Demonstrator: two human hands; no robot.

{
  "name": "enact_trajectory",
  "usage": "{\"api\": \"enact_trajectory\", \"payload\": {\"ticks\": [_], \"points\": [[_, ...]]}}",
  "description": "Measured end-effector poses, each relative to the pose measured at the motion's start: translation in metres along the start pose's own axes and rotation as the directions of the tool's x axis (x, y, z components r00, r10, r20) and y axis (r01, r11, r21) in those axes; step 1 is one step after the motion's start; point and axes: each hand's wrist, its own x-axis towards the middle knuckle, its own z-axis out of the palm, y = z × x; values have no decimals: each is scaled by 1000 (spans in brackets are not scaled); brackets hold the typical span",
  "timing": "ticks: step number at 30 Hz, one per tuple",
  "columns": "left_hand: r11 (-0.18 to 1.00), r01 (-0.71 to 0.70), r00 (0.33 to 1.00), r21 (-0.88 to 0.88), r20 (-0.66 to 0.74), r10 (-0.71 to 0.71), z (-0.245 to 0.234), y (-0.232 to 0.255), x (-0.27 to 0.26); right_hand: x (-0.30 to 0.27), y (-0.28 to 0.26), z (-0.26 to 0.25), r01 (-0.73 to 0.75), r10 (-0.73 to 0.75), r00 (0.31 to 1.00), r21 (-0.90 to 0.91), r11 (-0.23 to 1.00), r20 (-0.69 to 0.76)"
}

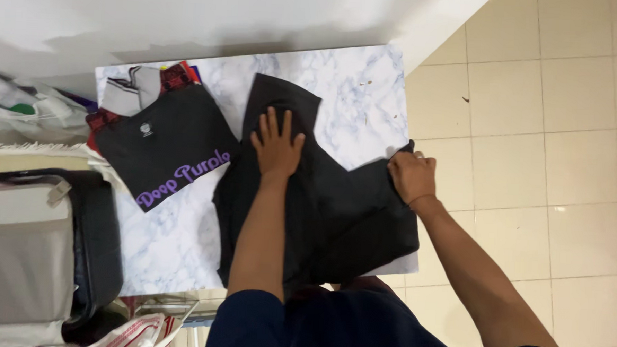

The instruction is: The person folds shirts on a table and places them one by one into an open suitcase.

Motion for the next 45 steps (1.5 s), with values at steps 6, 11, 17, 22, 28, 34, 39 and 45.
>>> {"api": "enact_trajectory", "payload": {"ticks": [6,11,17,22,28,34,39,45], "points": [[998,8,998,-57,-65,-12,-9,-18,11,48,67,2,-415,403,910,249,875,99],[981,-107,963,-161,-262,62,-5,-20,16,49,39,-12,-178,232,955,268,947,-186],[945,-204,900,-257,-429,77,4,-10,-71,-6,-65,-20,401,-383,915,375,836,-126],[961,-100,874,-259,-485,-40,8,-36,-149,-20,-109,-15,395,-383,918,337,855,-105],[628,115,470,-769,-515,-717,14,-105,-173,4,-163,-33,369,-379,924,401,839,-57],[-384,-180,485,-905,258,-836,-25,-173,-123,59,-258,-14,226,-416,907,766,602,60],[-52,-110,295,-993,17,-955,-38,-203,-94,120,-326,42,40,-234,966,824,565,113],[-12,76,360,-997,39,-932,-59,-233,-72,138,-381,38,68,-195,968,585,808,156]]}}
